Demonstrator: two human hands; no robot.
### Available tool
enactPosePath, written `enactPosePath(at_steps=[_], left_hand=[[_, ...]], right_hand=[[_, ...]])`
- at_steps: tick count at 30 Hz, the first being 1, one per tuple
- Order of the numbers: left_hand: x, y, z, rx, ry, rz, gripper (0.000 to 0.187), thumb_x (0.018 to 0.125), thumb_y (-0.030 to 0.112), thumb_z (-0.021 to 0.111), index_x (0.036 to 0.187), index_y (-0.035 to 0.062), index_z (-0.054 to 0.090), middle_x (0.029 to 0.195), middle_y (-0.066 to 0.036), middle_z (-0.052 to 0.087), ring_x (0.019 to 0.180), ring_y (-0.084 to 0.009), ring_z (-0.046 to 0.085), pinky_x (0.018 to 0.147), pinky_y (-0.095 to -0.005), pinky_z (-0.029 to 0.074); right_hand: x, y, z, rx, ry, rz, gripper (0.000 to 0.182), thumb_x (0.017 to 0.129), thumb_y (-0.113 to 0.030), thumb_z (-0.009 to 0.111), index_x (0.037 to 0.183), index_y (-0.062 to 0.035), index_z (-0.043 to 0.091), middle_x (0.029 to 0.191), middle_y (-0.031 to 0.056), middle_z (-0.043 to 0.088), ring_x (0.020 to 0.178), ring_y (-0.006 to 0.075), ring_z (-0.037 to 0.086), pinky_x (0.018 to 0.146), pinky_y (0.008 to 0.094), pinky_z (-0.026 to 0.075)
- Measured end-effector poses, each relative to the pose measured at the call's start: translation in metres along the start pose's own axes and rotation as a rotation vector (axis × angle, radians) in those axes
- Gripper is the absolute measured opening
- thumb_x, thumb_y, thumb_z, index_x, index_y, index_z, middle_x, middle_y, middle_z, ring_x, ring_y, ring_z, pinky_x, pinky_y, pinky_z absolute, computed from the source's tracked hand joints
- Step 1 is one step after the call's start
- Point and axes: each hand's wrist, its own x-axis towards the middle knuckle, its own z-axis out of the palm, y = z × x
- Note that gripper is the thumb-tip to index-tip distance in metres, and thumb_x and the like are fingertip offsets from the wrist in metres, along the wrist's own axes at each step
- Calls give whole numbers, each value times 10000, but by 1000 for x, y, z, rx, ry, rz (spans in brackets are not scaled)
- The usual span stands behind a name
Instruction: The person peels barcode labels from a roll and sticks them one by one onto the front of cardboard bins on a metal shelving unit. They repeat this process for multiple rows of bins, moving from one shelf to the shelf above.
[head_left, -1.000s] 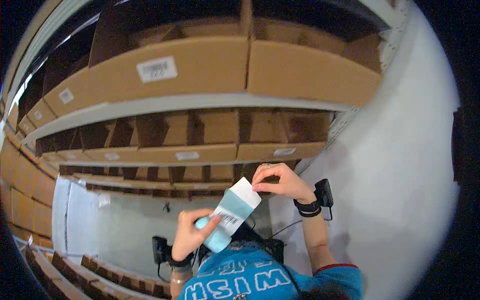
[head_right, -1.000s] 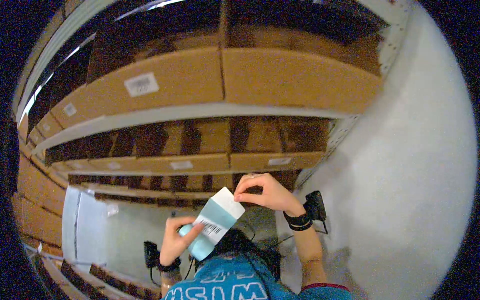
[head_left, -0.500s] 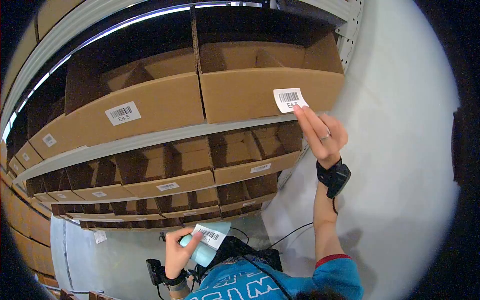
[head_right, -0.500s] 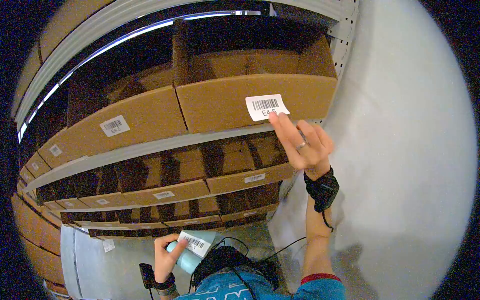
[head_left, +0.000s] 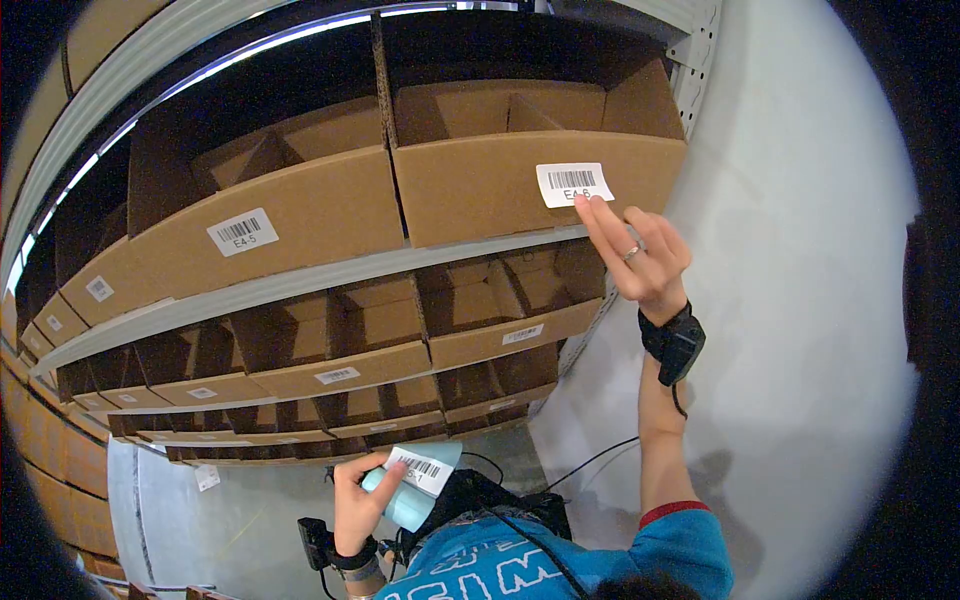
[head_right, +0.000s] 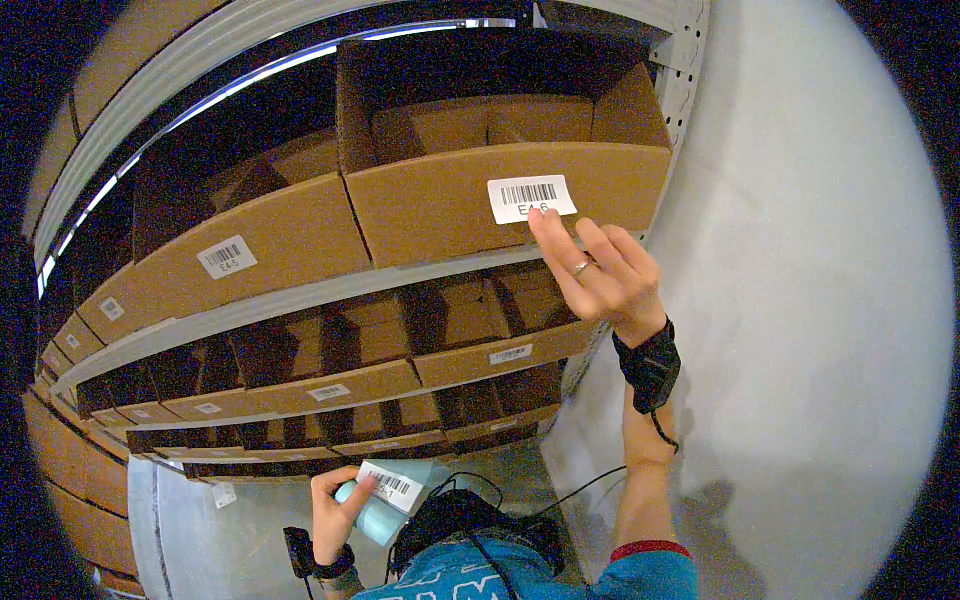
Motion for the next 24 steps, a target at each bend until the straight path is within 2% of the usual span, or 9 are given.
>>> enactPosePath(at_steps=[3,6,12,15,18,19,21,24], left_hand=[[0,4,2,11,32,47,151,792,92,693,830,-54,686,672,-39,647,605,-60,532,556,-217,416],[-2,4,3,-7,50,52,153,792,92,692,828,-56,683,671,-41,646,606,-62,534,559,-220,419],[-3,2,3,21,68,65,160,797,103,690,827,-54,685,666,-40,644,606,-62,534,555,-219,416],[-4,2,4,24,78,66,164,801,109,689,827,-53,685,656,-34,638,602,-61,529,548,-220,410],[-6,3,3,33,54,31,161,802,106,689,827,-53,685,654,-29,634,599,-60,523,542,-224,406],[-6,2,3,22,65,24,159,802,104,688,827,-53,685,655,-28,634,599,-60,522,541,-223,405],[-9,-1,5,-3,89,13,154,802,99,687,827,-53,685,657,-27,634,599,-58,520,538,-222,402],[-11,-8,4,-2,91,3,149,800,95,687,823,-53,685,659,-28,635,601,-57,522,540,-220,404]], right_hand=[[1,1,3,-19,2,-28,367,607,-54,654,957,-117,744,961,-67,664,733,129,504,560,223,464],[-3,7,6,-8,-50,-84,273,737,-88,642,1000,-69,712,1054,-14,654,815,141,551,619,241,444],[-3,6,14,81,-121,-71,293,718,-106,638,1005,-69,688,1043,-9,641,847,157,563,629,256,458],[-2,4,18,190,-135,1,314,704,-92,622,1012,-79,680,1017,-8,634,849,161,565,645,262,473],[-12,6,24,247,-78,45,254,745,-164,662,988,-94,684,996,-9,631,869,165,559,689,281,487],[-18,2,27,240,-71,75,288,770,-230,657,1021,-90,677,1042,9,624,920,182,554,742,302,483],[-35,-11,33,224,-53,129,386,820,-362,648,1086,-83,661,1135,45,612,1022,217,544,846,345,475],[-45,-37,39,210,-121,446,656,854,-556,542,1270,-48,550,1351,137,484,1246,305,425,1026,417,356]])
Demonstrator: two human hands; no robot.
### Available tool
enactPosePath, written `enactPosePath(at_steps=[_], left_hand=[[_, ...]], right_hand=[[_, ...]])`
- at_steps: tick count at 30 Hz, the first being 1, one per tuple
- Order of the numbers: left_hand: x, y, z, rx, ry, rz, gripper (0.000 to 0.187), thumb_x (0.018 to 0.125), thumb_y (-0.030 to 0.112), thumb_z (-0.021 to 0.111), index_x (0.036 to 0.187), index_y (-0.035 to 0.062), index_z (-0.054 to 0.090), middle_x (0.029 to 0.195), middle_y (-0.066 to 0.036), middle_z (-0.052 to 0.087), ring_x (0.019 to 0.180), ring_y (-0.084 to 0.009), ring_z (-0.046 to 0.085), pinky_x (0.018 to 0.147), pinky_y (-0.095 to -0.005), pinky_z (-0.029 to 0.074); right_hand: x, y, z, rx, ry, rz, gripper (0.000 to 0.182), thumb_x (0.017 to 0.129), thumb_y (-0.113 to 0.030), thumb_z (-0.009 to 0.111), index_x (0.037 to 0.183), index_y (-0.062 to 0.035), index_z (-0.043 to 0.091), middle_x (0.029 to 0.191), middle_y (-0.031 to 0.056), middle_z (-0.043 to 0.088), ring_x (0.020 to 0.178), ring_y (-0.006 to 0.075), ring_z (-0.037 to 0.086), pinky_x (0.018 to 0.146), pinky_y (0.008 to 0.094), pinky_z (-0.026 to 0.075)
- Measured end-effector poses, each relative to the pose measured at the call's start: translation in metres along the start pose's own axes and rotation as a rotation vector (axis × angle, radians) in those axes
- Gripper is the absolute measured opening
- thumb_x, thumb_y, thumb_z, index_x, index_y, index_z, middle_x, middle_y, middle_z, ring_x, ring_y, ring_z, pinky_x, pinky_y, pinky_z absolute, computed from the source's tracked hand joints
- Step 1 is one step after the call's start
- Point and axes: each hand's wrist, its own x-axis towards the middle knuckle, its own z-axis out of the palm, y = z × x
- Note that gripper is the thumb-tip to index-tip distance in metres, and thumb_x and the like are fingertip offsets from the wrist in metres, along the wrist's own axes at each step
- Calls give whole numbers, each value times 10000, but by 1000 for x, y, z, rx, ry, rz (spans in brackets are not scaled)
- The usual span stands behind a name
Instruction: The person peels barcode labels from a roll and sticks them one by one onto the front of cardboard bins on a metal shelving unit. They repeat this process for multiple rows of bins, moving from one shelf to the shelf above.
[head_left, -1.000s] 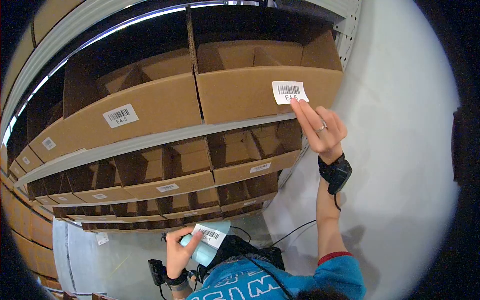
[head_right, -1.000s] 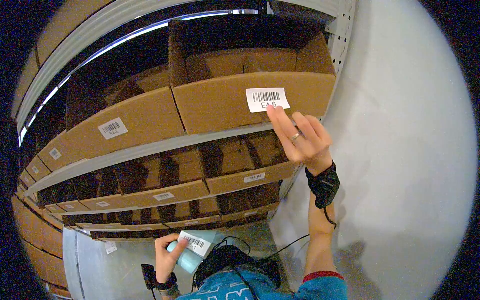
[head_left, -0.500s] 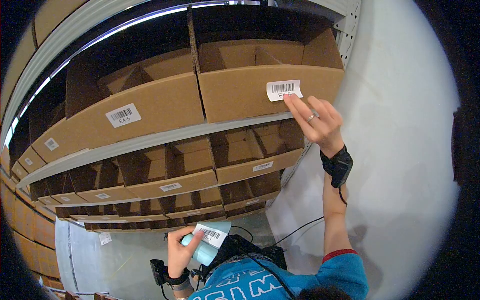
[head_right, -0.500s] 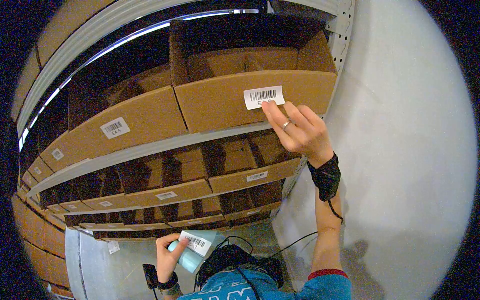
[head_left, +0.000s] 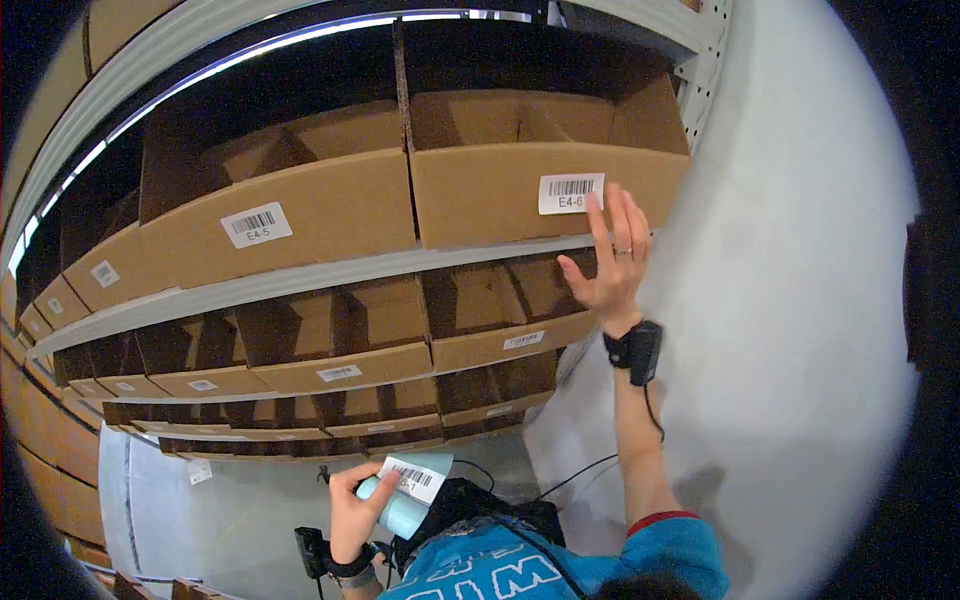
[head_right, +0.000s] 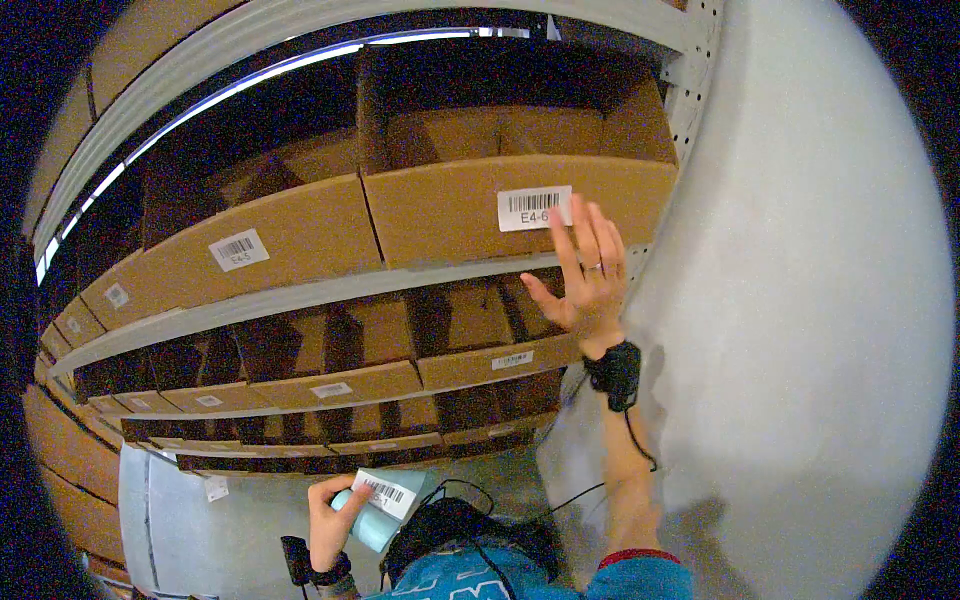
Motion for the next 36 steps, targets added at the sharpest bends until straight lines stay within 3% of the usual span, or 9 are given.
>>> enactPosePath(at_steps=[4,5,8,15,19,22,24,29,36], left_hand=[[-6,0,-4,-15,-33,-212,263,769,186,777,861,-19,640,891,-91,617,798,-145,574,722,-287,465],[-7,0,-1,-3,26,4,163,801,106,689,828,-55,684,661,-35,638,600,-59,526,540,-220,407],[-14,-4,-5,17,64,-39,173,802,114,693,826,-57,684,656,-35,632,599,-61,525,535,-222,405],[-36,-19,-40,-56,177,-66,198,804,133,705,794,-61,671,633,-20,607,596,-61,508,525,-229,392],[-47,-18,-71,-101,213,-54,200,800,135,713,781,-58,664,639,-19,608,599,-63,508,531,-235,391],[-53,-36,-85,-78,330,-17,192,813,140,697,795,-49,665,683,-18,626,635,-70,526,564,-240,413],[-63,-50,-121,-159,366,0,196,823,152,687,815,-42,668,712,-25,637,664,-75,541,595,-243,431],[-103,-53,-221,-202,649,14,189,854,145,649,901,-38,648,783,-24,641,731,-70,547,643,-231,442],[-208,-49,-308,-185,799,-13,179,858,153,645,914,-17,641,787,-17,635,717,-60,547,617,-228,443]], right_hand=[[-3,-30,27,162,-83,314,803,876,-585,463,1418,-6,340,1512,194,223,1414,342,161,1137,460,121],[-1,-38,31,222,-80,318,801,878,-583,456,1438,-29,309,1523,176,207,1420,341,139,1140,473,90],[-14,-51,50,-16,-181,16,786,892,-579,424,1461,-62,262,1528,146,211,1415,361,136,1137,492,86],[-17,-35,27,0,-1,609,662,958,-482,337,1471,-75,238,1541,107,192,1416,370,122,1123,552,52],[-8,-104,20,144,-234,307,641,965,-421,345,1480,-69,200,1553,103,146,1428,360,74,1129,535,42],[-14,-189,2,530,-180,309,587,946,-360,402,1437,-50,314,1513,138,260,1404,393,151,1116,539,90],[-4,-259,-42,888,-297,213,423,922,-319,457,1215,-41,582,1272,167,555,1221,374,463,1027,481,319],[-24,-436,-107,1793,-1074,327,363,933,-296,496,755,-40,683,742,108,663,657,226,618,645,315,478],[55,-588,-179,2197,-1319,557,201,857,-137,657,963,28,701,861,50,695,772,77,603,711,227,465]])
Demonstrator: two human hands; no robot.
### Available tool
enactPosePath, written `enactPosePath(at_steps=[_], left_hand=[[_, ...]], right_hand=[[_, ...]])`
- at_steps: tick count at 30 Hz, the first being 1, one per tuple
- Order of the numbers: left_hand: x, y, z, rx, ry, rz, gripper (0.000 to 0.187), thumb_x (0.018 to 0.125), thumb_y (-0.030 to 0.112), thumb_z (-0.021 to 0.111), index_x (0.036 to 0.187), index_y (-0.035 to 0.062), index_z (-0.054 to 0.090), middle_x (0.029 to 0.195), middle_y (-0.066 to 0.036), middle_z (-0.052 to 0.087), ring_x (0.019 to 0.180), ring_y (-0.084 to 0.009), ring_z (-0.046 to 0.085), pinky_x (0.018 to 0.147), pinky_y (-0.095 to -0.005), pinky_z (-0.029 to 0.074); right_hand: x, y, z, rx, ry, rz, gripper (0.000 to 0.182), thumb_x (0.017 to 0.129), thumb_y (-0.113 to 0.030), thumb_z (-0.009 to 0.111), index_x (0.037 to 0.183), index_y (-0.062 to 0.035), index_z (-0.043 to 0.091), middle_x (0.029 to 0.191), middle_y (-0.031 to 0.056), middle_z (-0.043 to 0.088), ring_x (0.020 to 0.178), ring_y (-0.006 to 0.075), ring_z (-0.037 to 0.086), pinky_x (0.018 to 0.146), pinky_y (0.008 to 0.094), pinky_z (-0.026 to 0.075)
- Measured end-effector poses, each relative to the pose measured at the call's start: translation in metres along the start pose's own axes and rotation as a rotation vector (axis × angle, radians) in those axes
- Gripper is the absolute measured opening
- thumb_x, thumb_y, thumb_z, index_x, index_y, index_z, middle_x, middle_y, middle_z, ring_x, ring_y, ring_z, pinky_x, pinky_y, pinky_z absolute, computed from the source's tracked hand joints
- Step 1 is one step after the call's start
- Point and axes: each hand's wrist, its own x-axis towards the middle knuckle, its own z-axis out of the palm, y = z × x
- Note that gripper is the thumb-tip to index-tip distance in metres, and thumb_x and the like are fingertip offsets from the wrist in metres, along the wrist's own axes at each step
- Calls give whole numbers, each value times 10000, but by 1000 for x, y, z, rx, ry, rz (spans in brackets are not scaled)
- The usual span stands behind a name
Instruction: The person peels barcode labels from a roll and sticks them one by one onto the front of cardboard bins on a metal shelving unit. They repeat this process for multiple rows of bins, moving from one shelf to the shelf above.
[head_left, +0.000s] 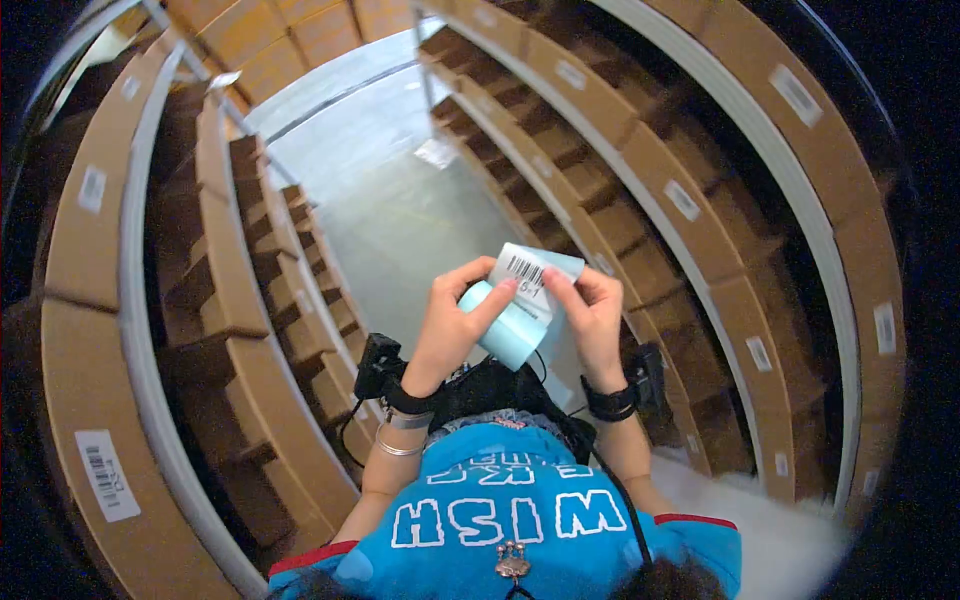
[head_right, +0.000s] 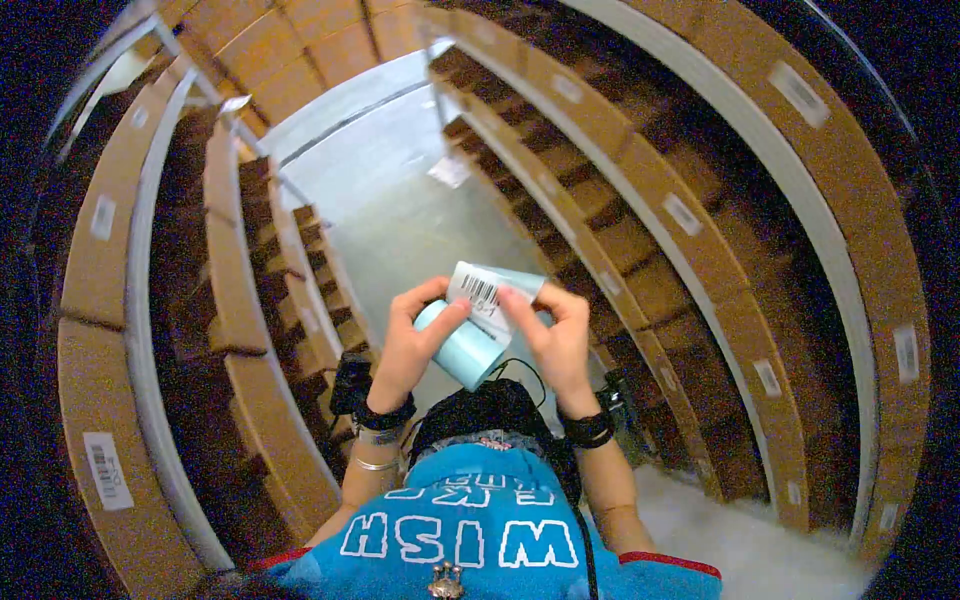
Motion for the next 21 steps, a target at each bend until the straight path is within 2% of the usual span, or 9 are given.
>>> enactPosePath(at_steps=[4,9,12,13,14,16,18,19,21], left_hand=[[-17,6,-66,-201,114,-71,229,876,195,610,954,-19,636,841,-18,645,765,-68,564,678,-233,452],[39,-16,-63,-239,294,-131,240,875,184,592,991,-21,643,892,-42,660,807,-86,584,713,-234,457],[53,-11,-94,-54,297,-95,235,870,166,594,997,-25,643,896,-50,663,802,-89,586,710,-238,459],[58,-12,-95,-43,327,-95,217,863,147,601,977,-33,645,863,-46,661,776,-89,581,691,-245,461],[64,-10,-97,-2,349,-112,213,858,145,607,966,-35,646,846,-45,659,765,-87,579,683,-247,462],[80,-8,-104,71,391,-138,204,849,140,619,944,-38,647,813,-44,655,742,-85,573,669,-251,462],[105,-21,-120,153,386,-110,204,829,144,641,926,-36,643,790,-51,646,732,-89,569,661,-255,459],[120,-25,-138,177,355,-94,213,831,153,647,940,-30,642,809,-44,646,746,-92,573,675,-249,458],[149,-31,-150,208,340,-74,225,825,170,660,934,-26,638,812,-36,637,753,-100,575,676,-251,461]], right_hand=[[41,-10,71,1,-181,14,187,864,-139,650,930,28,705,819,40,696,736,62,599,664,210,454],[125,11,70,29,-401,2,195,867,-152,651,921,27,705,764,19,680,676,35,553,600,200,417],[167,16,83,-272,-325,-80,211,818,-179,723,749,15,674,674,-4,635,582,20,497,517,214,381],[175,15,83,-440,-155,-202,238,776,-169,766,671,-6,627,599,-18,575,522,29,461,490,226,367],[183,17,84,-498,-7,-384,201,749,-152,783,701,-31,630,628,-3,560,518,50,457,484,222,358],[196,8,91,-616,-34,-542,197,695,-146,804,763,-56,643,730,35,584,615,123,528,553,259,416],[224,10,102,-533,-390,-787,246,654,-168,812,818,-70,656,835,65,609,779,198,571,673,319,456],[237,5,119,-519,-543,-735,277,632,-199,812,832,-74,668,870,76,624,869,247,571,770,362,453],[269,11,125,-562,-672,-680,251,679,-245,788,847,-91,685,862,54,647,835,233,588,737,345,454]])
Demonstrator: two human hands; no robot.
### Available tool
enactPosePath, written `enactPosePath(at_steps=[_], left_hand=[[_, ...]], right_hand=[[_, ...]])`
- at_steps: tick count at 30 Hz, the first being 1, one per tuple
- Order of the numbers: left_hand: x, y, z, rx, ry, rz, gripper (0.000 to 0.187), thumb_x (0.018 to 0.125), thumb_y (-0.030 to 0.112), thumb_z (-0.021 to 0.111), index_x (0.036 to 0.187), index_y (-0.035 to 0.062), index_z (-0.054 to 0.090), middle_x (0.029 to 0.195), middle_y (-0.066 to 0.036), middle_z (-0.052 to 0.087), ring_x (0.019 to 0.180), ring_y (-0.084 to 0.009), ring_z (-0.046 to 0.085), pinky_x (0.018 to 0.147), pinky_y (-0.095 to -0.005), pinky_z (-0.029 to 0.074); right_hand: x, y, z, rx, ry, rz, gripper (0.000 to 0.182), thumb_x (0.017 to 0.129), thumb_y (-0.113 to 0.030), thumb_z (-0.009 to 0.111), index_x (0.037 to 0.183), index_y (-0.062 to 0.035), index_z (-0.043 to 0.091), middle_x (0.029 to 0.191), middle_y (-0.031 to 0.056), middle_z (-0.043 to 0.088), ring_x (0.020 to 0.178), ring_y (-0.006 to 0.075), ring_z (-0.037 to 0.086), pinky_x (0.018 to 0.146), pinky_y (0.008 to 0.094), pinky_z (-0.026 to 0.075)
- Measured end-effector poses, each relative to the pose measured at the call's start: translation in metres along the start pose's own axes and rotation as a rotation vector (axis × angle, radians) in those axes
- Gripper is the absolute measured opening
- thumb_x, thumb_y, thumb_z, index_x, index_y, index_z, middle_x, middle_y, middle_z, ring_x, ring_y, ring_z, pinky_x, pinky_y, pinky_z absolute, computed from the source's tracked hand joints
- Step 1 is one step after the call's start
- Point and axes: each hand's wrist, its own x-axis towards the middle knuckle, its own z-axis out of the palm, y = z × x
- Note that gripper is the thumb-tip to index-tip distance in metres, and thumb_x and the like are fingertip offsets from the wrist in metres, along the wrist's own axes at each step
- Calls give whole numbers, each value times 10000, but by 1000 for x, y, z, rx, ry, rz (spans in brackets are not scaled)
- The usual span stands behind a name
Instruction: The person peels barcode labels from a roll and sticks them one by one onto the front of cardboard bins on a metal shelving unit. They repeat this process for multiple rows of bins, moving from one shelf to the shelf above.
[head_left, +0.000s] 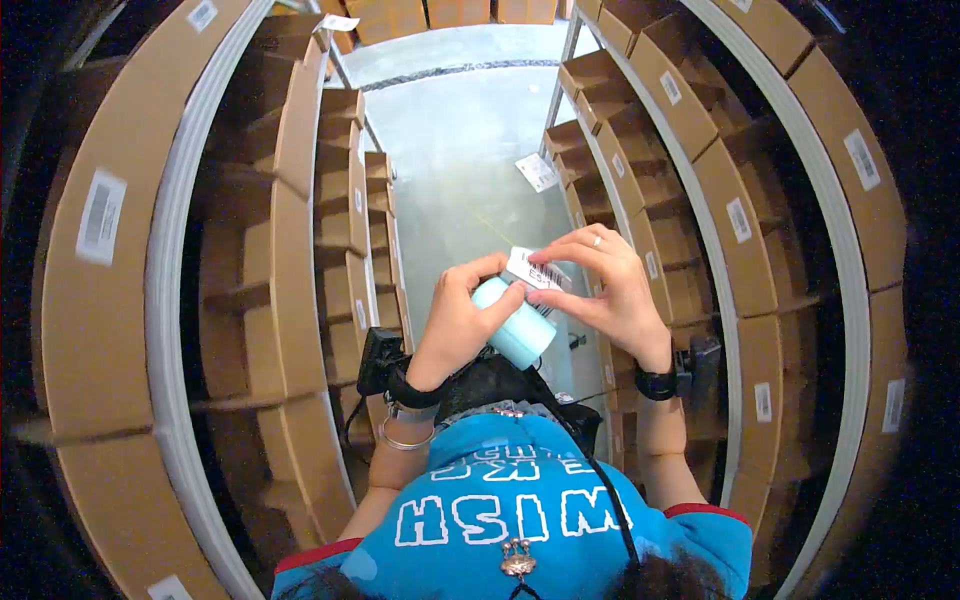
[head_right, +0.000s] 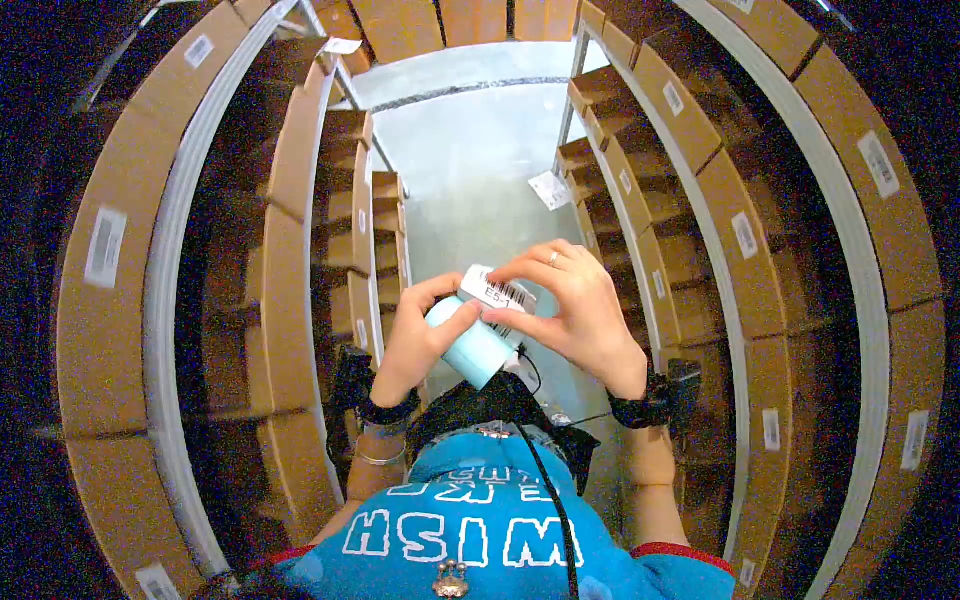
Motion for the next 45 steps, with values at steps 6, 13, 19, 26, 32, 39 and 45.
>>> enactPosePath(at_steps=[6,13,19,26,32,39,45], left_hand=[[118,15,11,255,-16,140,238,767,236,650,842,11,638,723,-187,617,659,-306,624,610,-361,472],[251,37,16,337,-129,244,236,778,272,654,830,42,644,730,-206,609,695,-381,615,579,-411,467],[356,19,2,270,-131,246,239,751,225,698,810,-2,650,601,-138,583,521,-164,566,517,-320,440],[524,-2,-34,210,-333,258,260,761,291,674,868,54,680,660,-158,622,610,-295,622,563,-362,471],[681,-16,-85,209,-540,258,291,769,337,661,893,75,679,681,-156,632,643,-337,620,584,-377,473],[793,-32,-96,-30,-750,157,231,776,214,674,871,4,657,628,-95,606,577,-134,557,557,-290,437],[840,-35,-99,-81,-820,129,203,787,159,669,873,-24,643,642,-52,587,602,-80,501,553,-257,414]], right_hand=[[67,83,-42,100,-159,68,154,721,-205,762,804,-89,703,802,53,669,786,217,615,728,321,452],[148,175,-90,268,-277,143,170,773,-233,734,867,-91,735,847,62,699,819,200,633,764,325,475],[226,230,-106,52,-217,76,122,775,-226,739,821,-113,737,805,13,678,823,177,611,777,302,439],[327,282,-119,-502,121,170,87,751,-209,742,777,-137,700,742,19,649,787,201,605,755,332,449],[454,284,-192,-1371,724,115,96,687,-104,761,749,-125,691,731,23,653,720,227,575,681,355,449],[586,309,-274,-2142,432,-332,188,643,-70,775,822,-77,718,784,-4,654,688,163,559,602,278,465],[615,328,-306,-2314,261,-316,237,625,-56,672,859,-66,710,814,-29,610,727,137,552,651,261,470]])
